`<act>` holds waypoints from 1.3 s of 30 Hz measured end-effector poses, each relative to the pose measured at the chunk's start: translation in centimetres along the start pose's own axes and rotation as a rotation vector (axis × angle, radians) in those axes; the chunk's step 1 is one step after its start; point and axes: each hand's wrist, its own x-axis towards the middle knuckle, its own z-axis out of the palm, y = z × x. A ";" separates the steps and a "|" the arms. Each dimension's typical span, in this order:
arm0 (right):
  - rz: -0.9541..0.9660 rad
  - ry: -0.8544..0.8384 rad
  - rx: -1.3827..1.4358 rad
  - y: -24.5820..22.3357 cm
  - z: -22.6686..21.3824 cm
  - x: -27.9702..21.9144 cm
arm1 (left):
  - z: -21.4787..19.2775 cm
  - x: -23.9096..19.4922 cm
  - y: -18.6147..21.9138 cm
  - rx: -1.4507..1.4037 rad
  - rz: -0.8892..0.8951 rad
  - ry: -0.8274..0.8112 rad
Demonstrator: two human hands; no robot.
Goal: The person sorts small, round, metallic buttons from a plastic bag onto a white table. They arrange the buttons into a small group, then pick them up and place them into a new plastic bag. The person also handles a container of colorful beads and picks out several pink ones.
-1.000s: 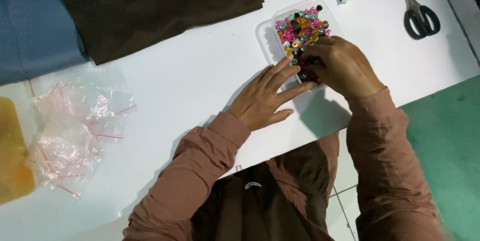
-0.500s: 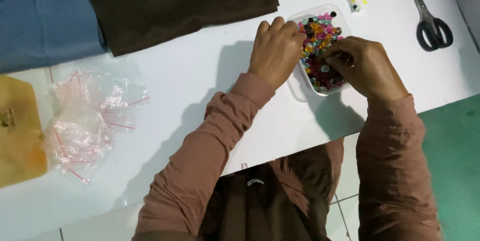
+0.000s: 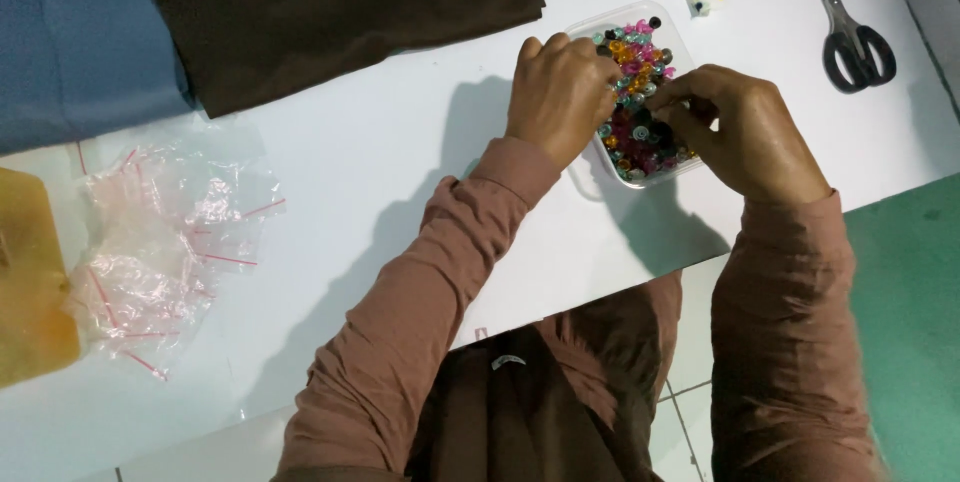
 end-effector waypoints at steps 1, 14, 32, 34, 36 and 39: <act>0.002 0.000 0.000 -0.2 0.0 -0.1 | -1.1 -0.6 0.1 -0.001 0.001 -0.001; -0.363 0.089 0.199 -5.7 10.9 3.3 | -10.2 -11.2 -7.5 -0.603 -0.172 0.147; -0.319 0.162 0.320 -6.1 15.3 4.0 | -11.6 -12.7 -9.7 -0.534 -0.155 -0.108; -0.301 0.158 0.335 -6.4 15.2 4.0 | -11.3 -12.8 -9.8 -0.515 -0.144 -0.116; -0.240 0.156 0.383 -6.6 15.2 3.9 | -11.0 -12.8 -9.9 -0.522 -0.139 -0.119; -0.249 0.167 0.384 -6.3 15.4 4.1 | -11.3 -12.8 -9.7 -0.511 -0.142 -0.134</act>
